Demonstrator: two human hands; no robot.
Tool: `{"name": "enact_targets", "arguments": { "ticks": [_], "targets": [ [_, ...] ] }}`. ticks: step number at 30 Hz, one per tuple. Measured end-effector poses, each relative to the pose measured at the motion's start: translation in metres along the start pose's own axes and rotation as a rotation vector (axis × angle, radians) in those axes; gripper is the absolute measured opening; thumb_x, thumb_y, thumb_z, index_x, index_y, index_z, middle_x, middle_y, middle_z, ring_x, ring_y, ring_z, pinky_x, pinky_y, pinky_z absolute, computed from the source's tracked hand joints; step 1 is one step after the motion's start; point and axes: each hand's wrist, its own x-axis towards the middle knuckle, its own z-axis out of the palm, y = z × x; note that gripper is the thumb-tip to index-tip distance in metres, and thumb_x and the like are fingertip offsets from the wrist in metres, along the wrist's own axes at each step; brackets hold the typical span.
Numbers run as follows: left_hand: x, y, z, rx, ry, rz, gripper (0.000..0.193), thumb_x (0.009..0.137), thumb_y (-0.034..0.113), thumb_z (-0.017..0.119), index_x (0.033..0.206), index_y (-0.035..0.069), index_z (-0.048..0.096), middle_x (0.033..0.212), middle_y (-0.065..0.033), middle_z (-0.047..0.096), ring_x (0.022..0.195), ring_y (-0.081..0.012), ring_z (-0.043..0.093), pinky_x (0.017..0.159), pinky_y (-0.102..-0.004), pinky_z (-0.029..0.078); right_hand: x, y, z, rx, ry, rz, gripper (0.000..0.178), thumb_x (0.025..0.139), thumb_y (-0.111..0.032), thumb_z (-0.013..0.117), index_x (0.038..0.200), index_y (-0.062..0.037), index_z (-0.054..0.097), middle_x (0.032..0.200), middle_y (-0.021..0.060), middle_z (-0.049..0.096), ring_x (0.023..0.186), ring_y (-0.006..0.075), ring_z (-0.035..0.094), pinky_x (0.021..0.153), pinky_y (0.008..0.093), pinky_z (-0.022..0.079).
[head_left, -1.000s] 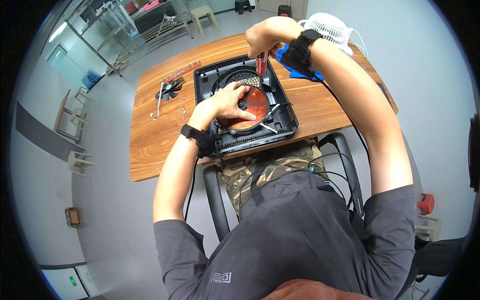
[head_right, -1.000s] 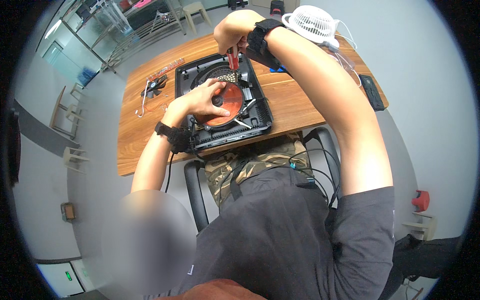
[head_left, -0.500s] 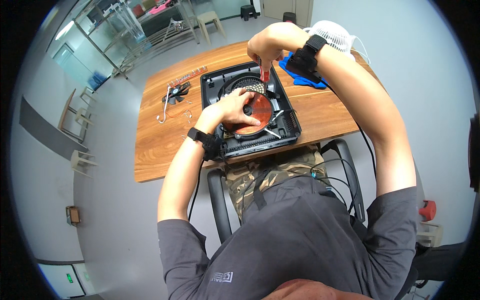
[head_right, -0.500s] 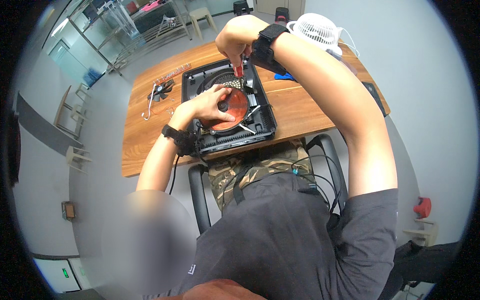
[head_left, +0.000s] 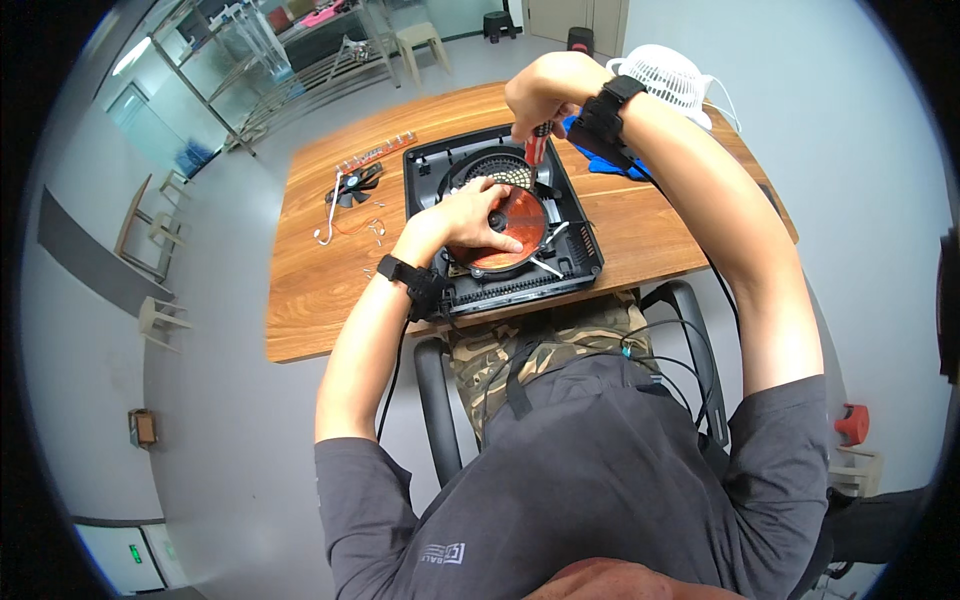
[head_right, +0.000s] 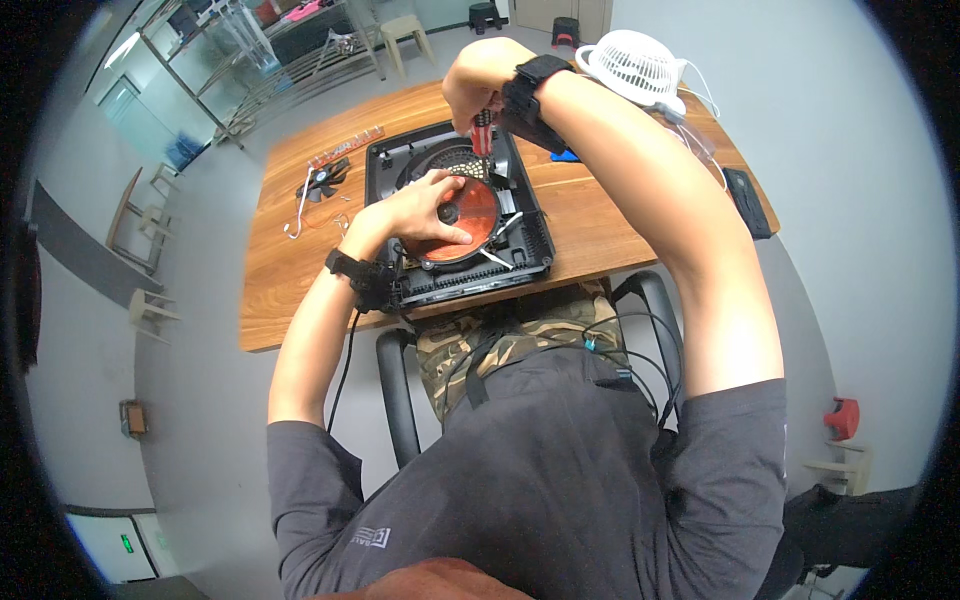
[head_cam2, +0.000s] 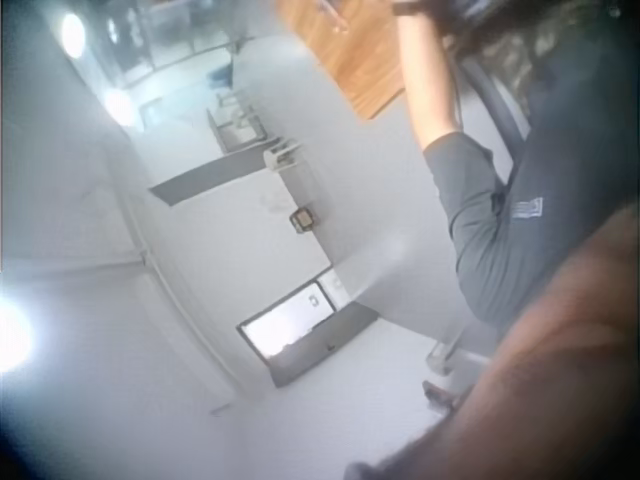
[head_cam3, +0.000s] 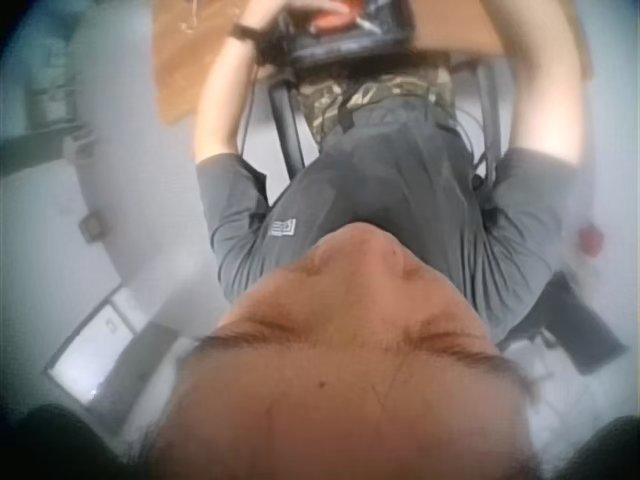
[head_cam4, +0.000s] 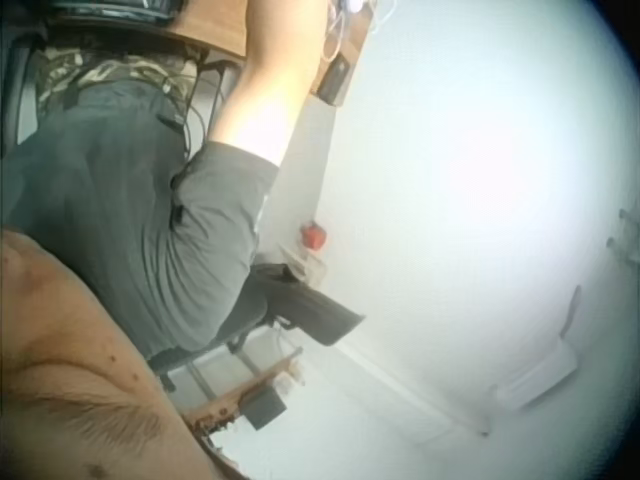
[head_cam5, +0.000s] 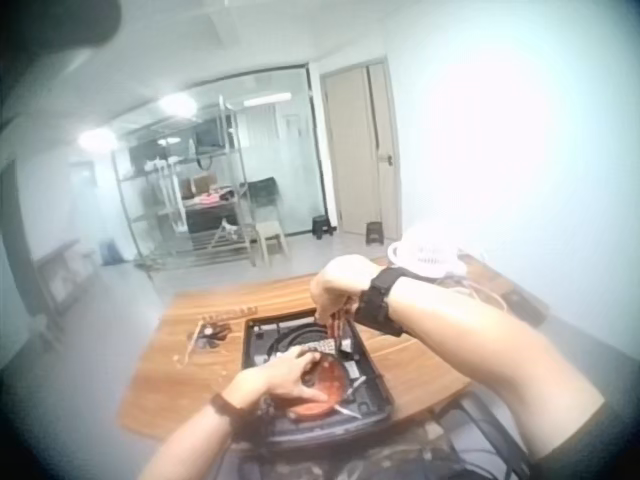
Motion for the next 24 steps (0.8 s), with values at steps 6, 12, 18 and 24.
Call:
{"name": "enact_targets", "arguments": {
  "ticks": [6, 12, 18, 24],
  "targets": [
    [0.001, 0.000, 0.000, -0.001, -0.020, -0.020, 0.110, 0.066, 0.066, 0.082, 0.148, 0.005, 0.042, 0.153, -0.0222, 0.036, 0.141, -0.0396, 0.039, 0.116, -0.0456, 0.037, -0.011, -0.003, -0.010, 0.024, 0.011, 0.027, 0.039, 0.084, -0.047, 0.070, 0.084, -0.0082, 0.076, 0.071, 0.0072, 0.068, 0.064, 0.0220, 0.063, 0.059, 0.0356, 0.052],
    [0.002, -0.007, 0.005, -0.037, -0.023, -0.039, 0.113, 0.062, 0.076, 0.078, 0.148, 0.010, 0.044, 0.152, -0.0198, 0.037, 0.143, -0.0384, 0.035, 0.113, -0.0559, 0.035, -0.004, 0.045, -0.014, 0.118, 0.185, -0.079, 0.046, 0.093, -0.045, 0.062, 0.089, -0.0010, 0.075, 0.071, 0.0124, 0.070, 0.061, 0.0231, 0.067, 0.059, 0.0370, 0.055],
    [-0.005, 0.006, -0.008, -0.005, -0.068, -0.086, 0.114, 0.064, 0.074, 0.078, 0.149, 0.007, 0.042, 0.156, -0.0207, 0.032, 0.143, -0.0391, 0.035, 0.116, -0.0493, 0.035, -0.001, 0.120, 0.058, 0.124, 0.412, 0.001, 0.060, 0.096, -0.055, 0.057, 0.094, 0.0038, 0.071, 0.082, 0.0269, 0.069, 0.079, 0.0414, 0.069, 0.073, 0.0490, 0.054],
    [-0.004, 0.006, -0.004, 0.003, -0.061, -0.072, 0.115, 0.063, 0.075, 0.077, 0.149, 0.007, 0.042, 0.155, -0.0203, 0.033, 0.144, -0.0381, 0.034, 0.116, -0.0497, 0.034, 0.019, 0.137, 0.167, 0.345, 0.421, 0.097, 0.053, 0.100, -0.046, 0.056, 0.106, 0.0061, 0.066, 0.094, 0.0306, 0.069, 0.091, 0.0424, 0.069, 0.083, 0.0481, 0.053]
  ]
}}
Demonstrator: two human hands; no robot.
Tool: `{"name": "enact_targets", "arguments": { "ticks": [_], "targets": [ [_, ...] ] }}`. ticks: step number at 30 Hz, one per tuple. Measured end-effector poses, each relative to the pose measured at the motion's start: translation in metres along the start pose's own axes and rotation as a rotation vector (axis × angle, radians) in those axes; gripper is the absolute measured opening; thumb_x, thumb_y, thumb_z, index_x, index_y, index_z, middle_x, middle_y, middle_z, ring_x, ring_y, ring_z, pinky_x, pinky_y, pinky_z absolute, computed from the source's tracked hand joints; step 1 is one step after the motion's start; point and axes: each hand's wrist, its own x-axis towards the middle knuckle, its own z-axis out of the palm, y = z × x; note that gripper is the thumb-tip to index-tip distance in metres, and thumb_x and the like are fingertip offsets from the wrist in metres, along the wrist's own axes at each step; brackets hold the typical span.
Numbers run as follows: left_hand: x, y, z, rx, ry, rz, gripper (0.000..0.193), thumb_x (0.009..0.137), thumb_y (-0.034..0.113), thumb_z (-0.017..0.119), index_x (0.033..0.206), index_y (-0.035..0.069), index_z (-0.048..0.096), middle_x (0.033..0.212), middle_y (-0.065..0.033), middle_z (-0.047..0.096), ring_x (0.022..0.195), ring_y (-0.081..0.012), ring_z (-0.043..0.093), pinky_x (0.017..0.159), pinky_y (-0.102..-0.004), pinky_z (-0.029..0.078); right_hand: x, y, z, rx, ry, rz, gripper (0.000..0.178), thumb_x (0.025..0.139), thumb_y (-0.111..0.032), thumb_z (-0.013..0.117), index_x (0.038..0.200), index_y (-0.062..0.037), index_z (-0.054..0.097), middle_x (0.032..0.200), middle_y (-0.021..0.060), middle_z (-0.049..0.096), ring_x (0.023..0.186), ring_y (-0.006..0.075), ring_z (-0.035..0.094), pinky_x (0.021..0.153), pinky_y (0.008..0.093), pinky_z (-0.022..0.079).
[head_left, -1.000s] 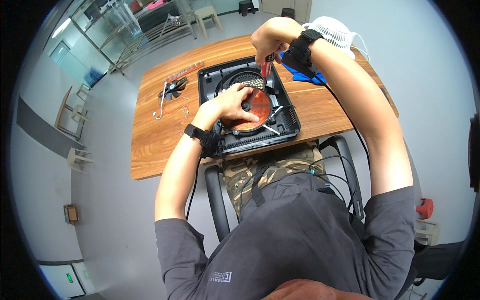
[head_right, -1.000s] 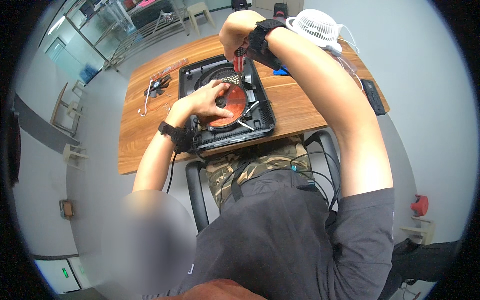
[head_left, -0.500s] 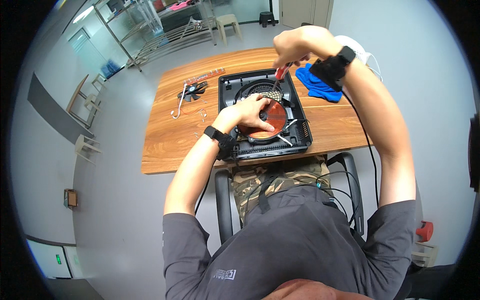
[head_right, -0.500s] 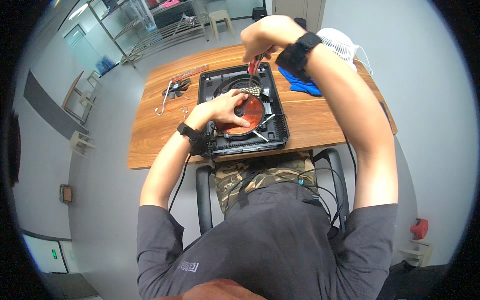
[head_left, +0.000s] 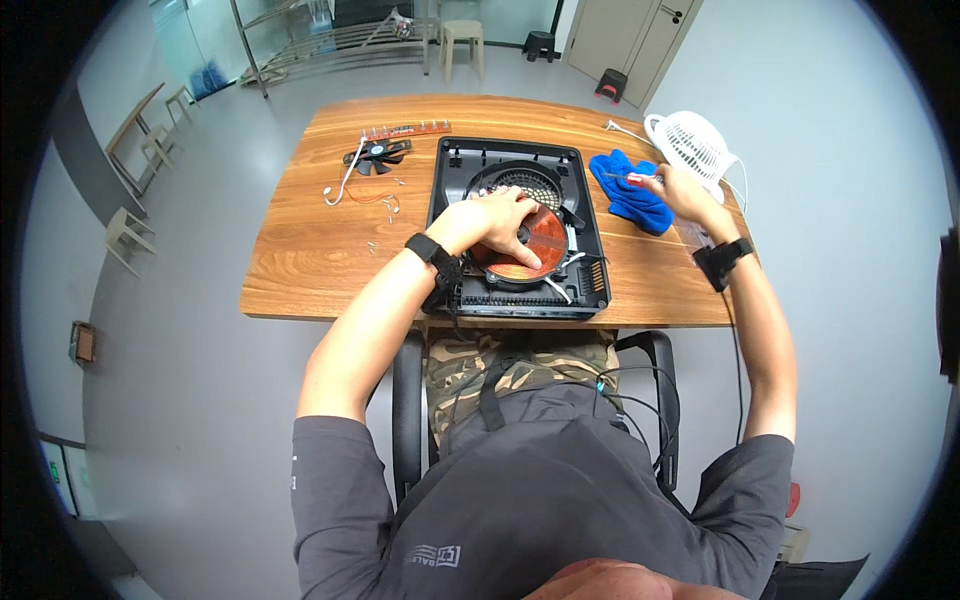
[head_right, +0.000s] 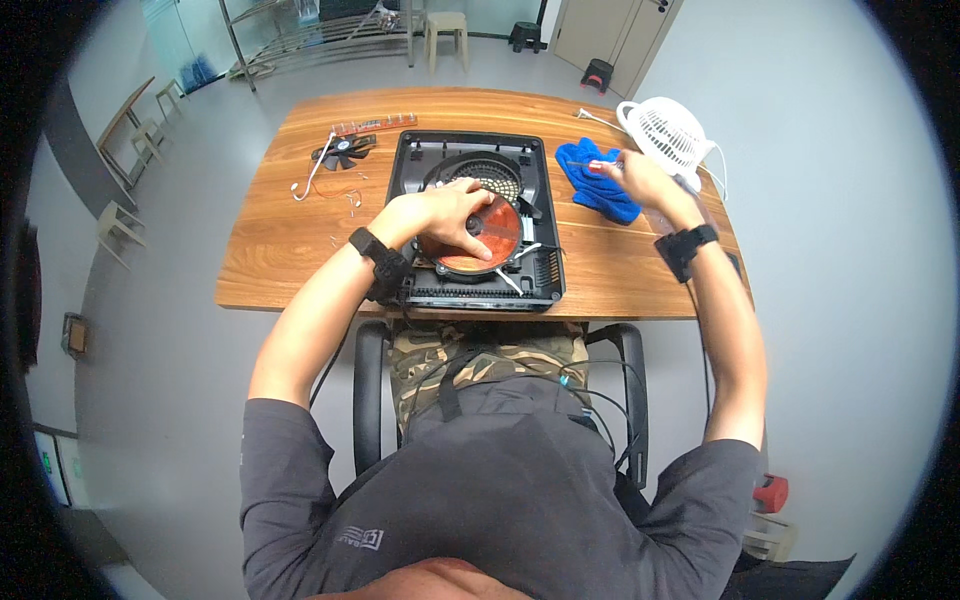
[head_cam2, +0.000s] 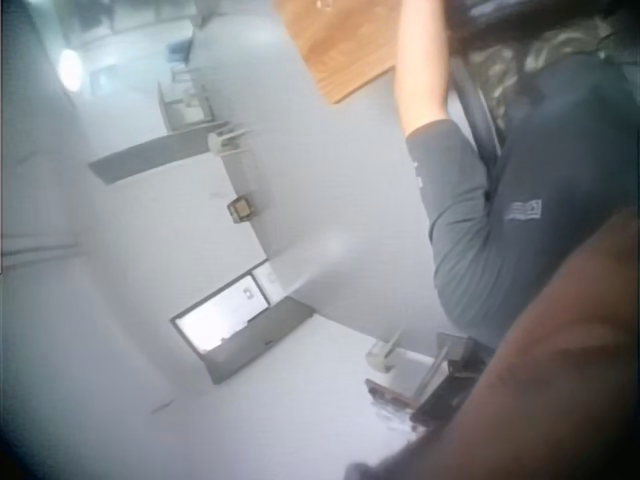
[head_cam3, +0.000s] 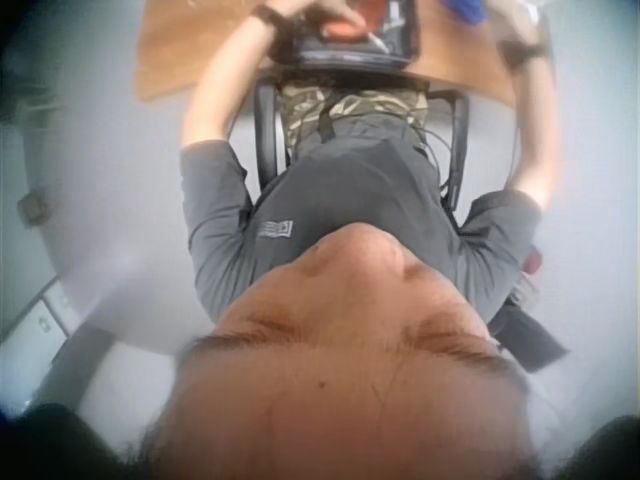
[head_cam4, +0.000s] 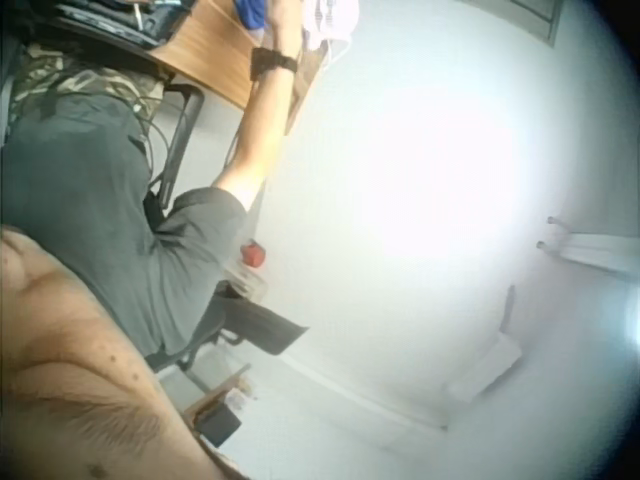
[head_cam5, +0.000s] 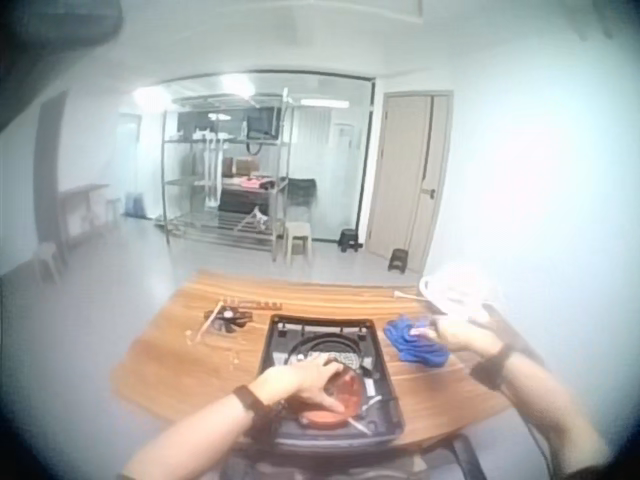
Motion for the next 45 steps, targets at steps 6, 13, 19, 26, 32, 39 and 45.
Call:
{"name": "enact_targets", "arguments": {
  "ticks": [6, 13, 19, 26, 32, 39, 45],
  "targets": [
    [-0.001, -0.005, 0.003, -0.025, 0.010, -0.003, 0.113, 0.063, 0.075, 0.077, 0.149, 0.009, 0.042, 0.155, -0.0190, 0.035, 0.145, -0.0371, 0.032, 0.114, -0.0534, 0.034, -0.013, -0.025, 0.055, 0.153, 0.083, 0.027, 0.044, 0.101, -0.037, 0.056, 0.109, 0.0059, 0.061, 0.096, 0.0326, 0.067, 0.094, 0.0460, 0.066, 0.083, 0.0489, 0.052],
    [-0.002, -0.004, 0.003, -0.033, 0.002, -0.019, 0.111, 0.063, 0.074, 0.079, 0.147, 0.010, 0.043, 0.153, -0.0165, 0.037, 0.145, -0.0350, 0.032, 0.112, -0.0566, 0.035, -0.012, -0.028, 0.081, 0.122, 0.048, -0.060, 0.043, 0.100, -0.036, 0.055, 0.106, 0.0066, 0.057, 0.093, 0.0327, 0.067, 0.091, 0.0477, 0.066, 0.080, 0.0520, 0.052],
    [0.001, -0.005, 0.007, -0.042, 0.020, -0.021, 0.112, 0.062, 0.073, 0.079, 0.147, 0.010, 0.044, 0.150, -0.0150, 0.040, 0.144, -0.0334, 0.033, 0.110, -0.0584, 0.036, -0.017, -0.039, 0.089, 0.036, -0.079, -0.074, 0.047, 0.092, -0.038, 0.066, 0.102, 0.0068, 0.058, 0.088, 0.0332, 0.067, 0.086, 0.0465, 0.067, 0.078, 0.0505, 0.052],
    [-0.002, -0.001, 0.004, -0.040, 0.005, -0.036, 0.112, 0.062, 0.072, 0.080, 0.147, 0.010, 0.043, 0.150, -0.0141, 0.040, 0.143, -0.0331, 0.034, 0.110, -0.0568, 0.036, -0.011, -0.038, 0.111, 0.026, -0.136, -0.050, 0.054, 0.086, -0.041, 0.070, 0.109, 0.0070, 0.057, 0.094, 0.0339, 0.068, 0.091, 0.0475, 0.067, 0.080, 0.0524, 0.054],
    [-0.003, -0.003, 0.005, -0.051, 0.018, -0.055, 0.111, 0.060, 0.072, 0.081, 0.145, 0.011, 0.044, 0.149, -0.0131, 0.041, 0.142, -0.0330, 0.036, 0.107, -0.0620, 0.038, -0.006, -0.035, 0.122, 0.056, -0.133, -0.031, 0.057, 0.087, -0.043, 0.068, 0.107, 0.0094, 0.057, 0.097, 0.0363, 0.066, 0.093, 0.0495, 0.066, 0.081, 0.0523, 0.054],
    [-0.003, -0.002, 0.004, -0.051, 0.008, -0.052, 0.112, 0.060, 0.072, 0.082, 0.147, 0.011, 0.043, 0.148, -0.0134, 0.041, 0.142, -0.0333, 0.036, 0.108, -0.0589, 0.039, -0.007, -0.040, 0.105, 0.058, -0.199, -0.015, 0.062, 0.090, -0.048, 0.065, 0.107, 0.0104, 0.056, 0.096, 0.0358, 0.066, 0.094, 0.0487, 0.066, 0.083, 0.0518, 0.053],
    [0.001, -0.004, 0.006, -0.055, 0.005, -0.059, 0.117, 0.059, 0.073, 0.081, 0.150, 0.011, 0.040, 0.151, -0.0142, 0.038, 0.144, -0.0333, 0.033, 0.111, -0.0566, 0.036, -0.012, -0.045, 0.094, 0.033, -0.213, 0.021, 0.064, 0.092, -0.052, 0.061, 0.106, 0.0104, 0.060, 0.096, 0.0345, 0.067, 0.093, 0.0471, 0.067, 0.081, 0.0504, 0.053]
  ]
}}
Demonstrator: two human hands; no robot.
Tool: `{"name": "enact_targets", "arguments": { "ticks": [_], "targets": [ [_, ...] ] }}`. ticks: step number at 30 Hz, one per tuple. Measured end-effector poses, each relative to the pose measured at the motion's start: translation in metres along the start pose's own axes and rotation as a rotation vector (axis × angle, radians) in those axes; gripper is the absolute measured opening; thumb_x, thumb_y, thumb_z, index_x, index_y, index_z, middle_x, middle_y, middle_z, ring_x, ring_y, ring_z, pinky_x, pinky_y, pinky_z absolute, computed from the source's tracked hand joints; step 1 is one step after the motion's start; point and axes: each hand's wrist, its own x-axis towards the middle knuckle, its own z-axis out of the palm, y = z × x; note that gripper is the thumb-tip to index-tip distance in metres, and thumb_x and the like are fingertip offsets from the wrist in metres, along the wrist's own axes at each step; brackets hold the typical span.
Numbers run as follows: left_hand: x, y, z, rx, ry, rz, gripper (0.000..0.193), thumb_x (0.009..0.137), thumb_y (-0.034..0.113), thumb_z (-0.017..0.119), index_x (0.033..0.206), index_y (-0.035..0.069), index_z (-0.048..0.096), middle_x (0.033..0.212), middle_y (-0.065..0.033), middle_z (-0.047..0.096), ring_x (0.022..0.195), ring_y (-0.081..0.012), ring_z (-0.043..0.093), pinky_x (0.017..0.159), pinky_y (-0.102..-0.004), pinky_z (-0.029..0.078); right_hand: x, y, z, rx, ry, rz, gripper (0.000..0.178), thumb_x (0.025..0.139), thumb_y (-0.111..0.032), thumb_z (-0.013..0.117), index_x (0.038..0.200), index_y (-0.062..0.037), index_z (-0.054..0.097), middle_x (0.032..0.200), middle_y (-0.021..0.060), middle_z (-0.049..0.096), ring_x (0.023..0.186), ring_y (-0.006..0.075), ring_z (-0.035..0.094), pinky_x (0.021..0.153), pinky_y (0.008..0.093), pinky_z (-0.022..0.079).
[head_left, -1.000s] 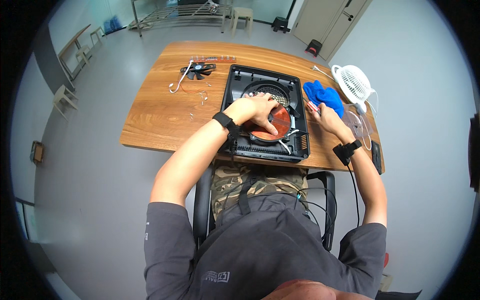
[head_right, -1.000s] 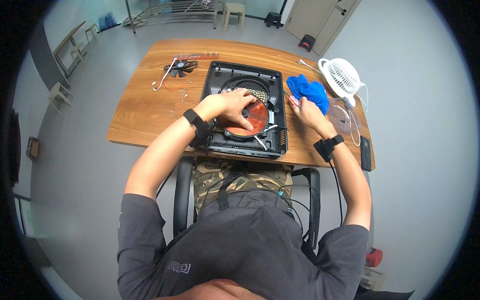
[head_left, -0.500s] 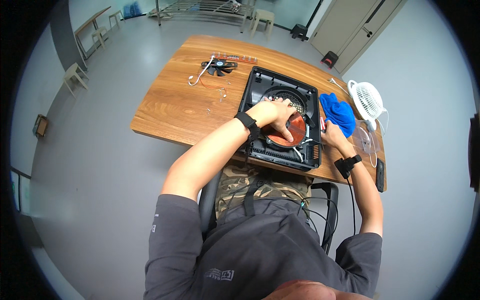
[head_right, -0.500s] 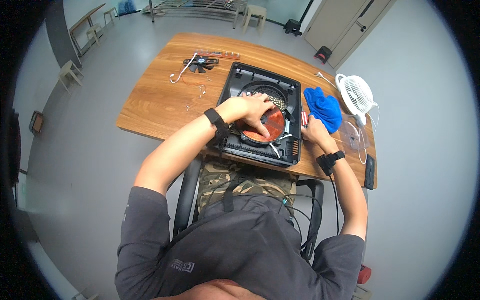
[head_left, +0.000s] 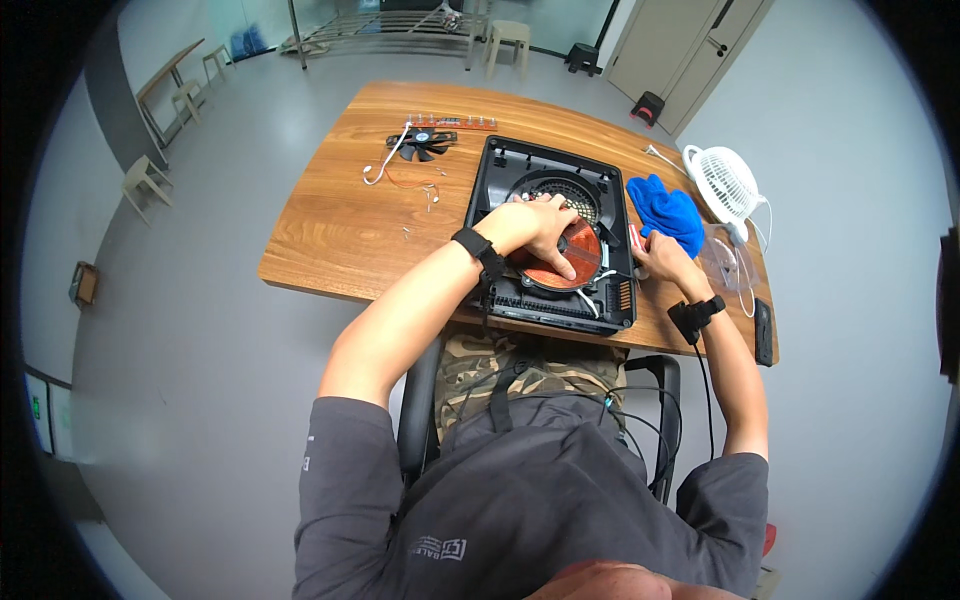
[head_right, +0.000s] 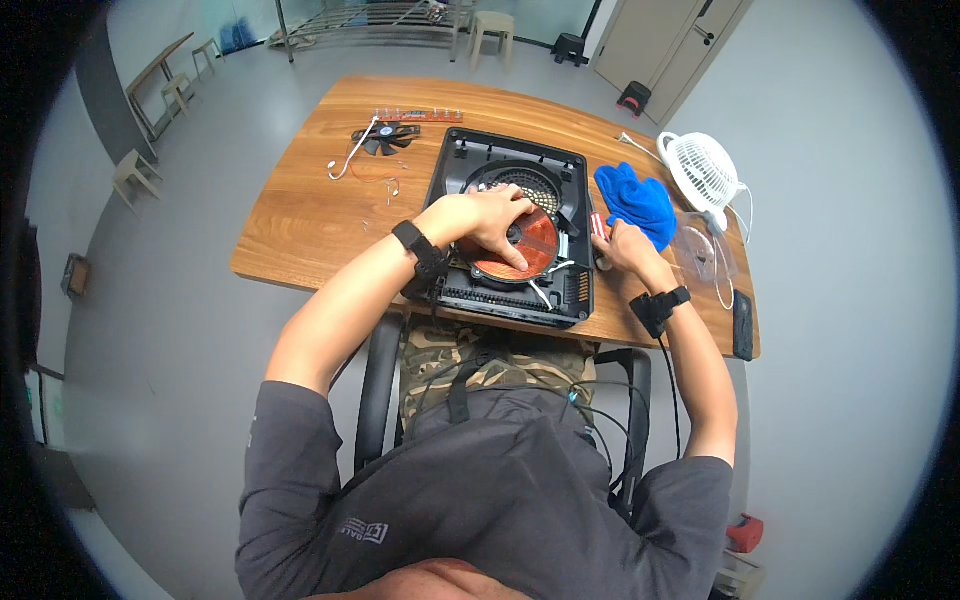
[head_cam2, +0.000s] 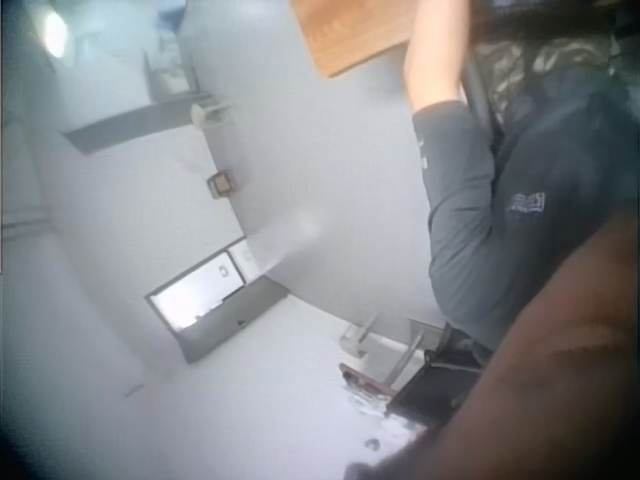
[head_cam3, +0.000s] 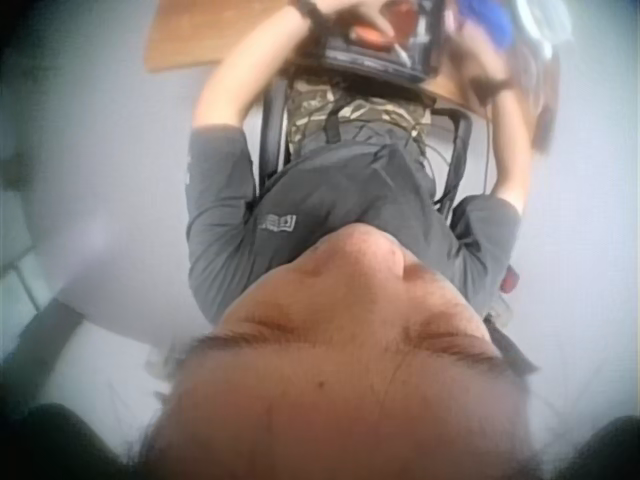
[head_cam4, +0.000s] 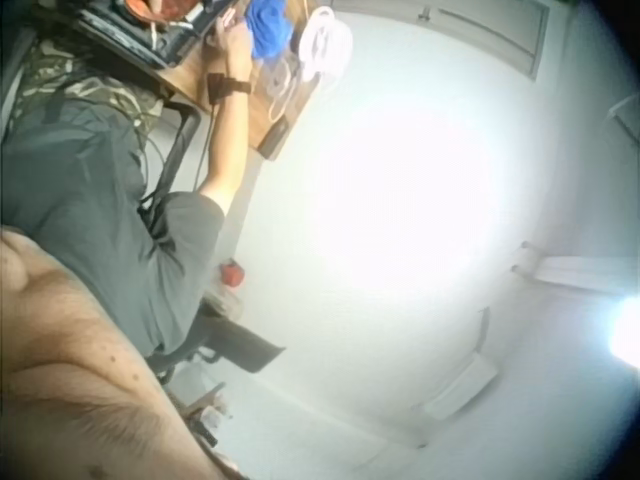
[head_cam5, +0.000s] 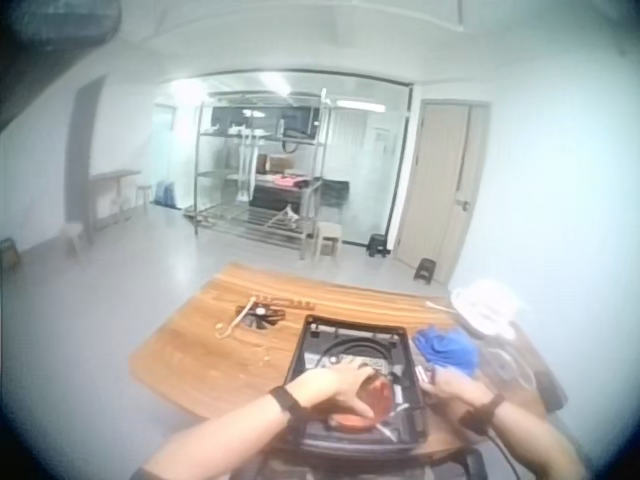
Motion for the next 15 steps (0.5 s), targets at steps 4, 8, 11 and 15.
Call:
{"name": "enact_targets", "arguments": {
  "ticks": [4, 8, 11, 15],
  "targets": [
    [0.002, 0.001, -0.002, 0.007, -0.020, -0.009, 0.118, 0.059, 0.074, 0.081, 0.150, 0.011, 0.041, 0.152, -0.0146, 0.038, 0.145, -0.0332, 0.032, 0.112, -0.0562, 0.033, -0.006, -0.008, -0.014, -0.003, 0.073, 0.058, 0.064, 0.092, -0.055, 0.060, 0.104, 0.0071, 0.063, 0.097, 0.0319, 0.069, 0.092, 0.0452, 0.068, 0.080, 0.0502, 0.054],
    [0.002, 0.001, -0.003, -0.004, -0.022, 0.016, 0.118, 0.060, 0.075, 0.080, 0.150, 0.010, 0.040, 0.155, -0.0165, 0.034, 0.147, -0.0335, 0.029, 0.114, -0.0560, 0.032, -0.001, -0.010, -0.026, 0.056, 0.178, -0.028, 0.054, 0.093, -0.051, 0.063, 0.093, 0.0025, 0.065, 0.089, 0.0274, 0.070, 0.085, 0.0426, 0.069, 0.076, 0.0491, 0.054],
    [-0.001, 0.002, -0.008, 0.001, -0.025, 0.041, 0.113, 0.066, 0.074, 0.077, 0.151, 0.010, 0.040, 0.159, -0.0193, 0.029, 0.148, -0.0347, 0.028, 0.116, -0.0533, 0.030, 0.008, -0.023, -0.032, 0.160, 0.136, -0.071, 0.052, 0.097, -0.048, 0.059, 0.089, 0.0036, 0.063, 0.085, 0.0277, 0.069, 0.085, 0.0436, 0.068, 0.076, 0.0495, 0.054],
    [0.004, -0.018, -0.009, -0.111, 0.053, 0.191, 0.092, 0.080, 0.061, 0.075, 0.147, 0.006, 0.044, 0.151, -0.0220, 0.042, 0.140, -0.0374, 0.042, 0.114, -0.0426, 0.037, 0.018, -0.040, -0.028, 0.072, 0.044, -0.062, 0.056, 0.100, -0.047, 0.052, 0.099, 0.0086, 0.062, 0.091, 0.0319, 0.068, 0.090, 0.0470, 0.067, 0.080, 0.0517, 0.054]
  ]
}}
